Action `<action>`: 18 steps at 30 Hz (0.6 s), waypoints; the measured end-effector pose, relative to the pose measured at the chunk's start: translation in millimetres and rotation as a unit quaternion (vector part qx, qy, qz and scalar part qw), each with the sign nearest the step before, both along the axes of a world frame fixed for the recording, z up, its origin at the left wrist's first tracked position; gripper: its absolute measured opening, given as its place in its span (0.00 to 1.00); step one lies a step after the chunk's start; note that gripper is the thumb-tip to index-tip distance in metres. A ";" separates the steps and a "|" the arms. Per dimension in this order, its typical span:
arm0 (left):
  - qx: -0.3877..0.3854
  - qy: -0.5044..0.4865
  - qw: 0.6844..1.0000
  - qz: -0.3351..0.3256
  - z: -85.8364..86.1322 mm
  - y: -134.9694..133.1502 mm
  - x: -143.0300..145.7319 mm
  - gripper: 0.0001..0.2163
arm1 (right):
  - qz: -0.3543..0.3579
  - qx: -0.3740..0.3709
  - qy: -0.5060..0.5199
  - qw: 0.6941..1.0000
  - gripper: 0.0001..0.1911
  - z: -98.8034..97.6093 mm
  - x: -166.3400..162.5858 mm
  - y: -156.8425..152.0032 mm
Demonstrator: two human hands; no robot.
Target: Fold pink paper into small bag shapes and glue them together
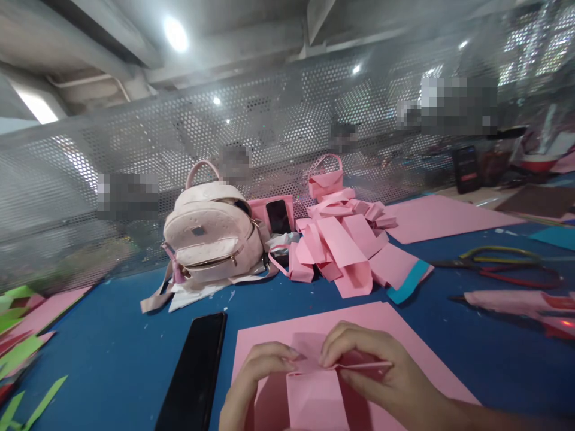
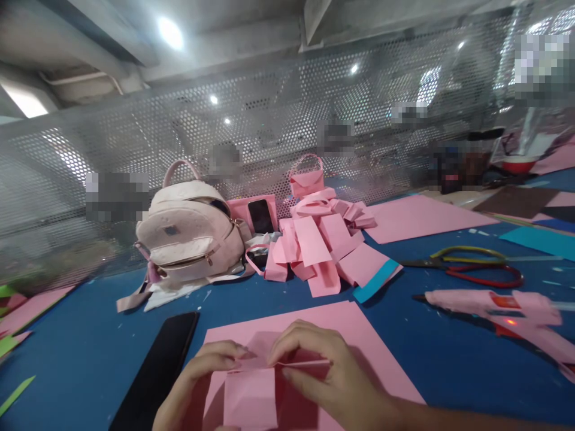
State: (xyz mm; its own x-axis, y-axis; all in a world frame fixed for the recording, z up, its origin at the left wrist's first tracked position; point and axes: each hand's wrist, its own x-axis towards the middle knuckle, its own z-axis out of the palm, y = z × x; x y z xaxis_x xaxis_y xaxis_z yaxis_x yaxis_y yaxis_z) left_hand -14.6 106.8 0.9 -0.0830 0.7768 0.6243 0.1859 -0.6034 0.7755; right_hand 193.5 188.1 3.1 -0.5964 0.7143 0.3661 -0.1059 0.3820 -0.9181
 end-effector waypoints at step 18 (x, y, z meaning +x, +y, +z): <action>-0.229 -0.098 0.965 0.076 -8.0 8.0 -4.5 0.21 | 0.034 0.184 -0.120 0.975 0.42 -10.4 0.1 1.8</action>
State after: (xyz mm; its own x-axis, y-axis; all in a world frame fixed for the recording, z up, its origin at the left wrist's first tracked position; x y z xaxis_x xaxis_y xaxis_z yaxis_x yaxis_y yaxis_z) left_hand -19.1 114.9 -7.0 -0.2999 0.9372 0.1781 0.0676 -0.1653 0.9839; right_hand 193.6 189.9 -7.3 -0.7385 0.5167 0.4333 0.0590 0.6896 -0.7218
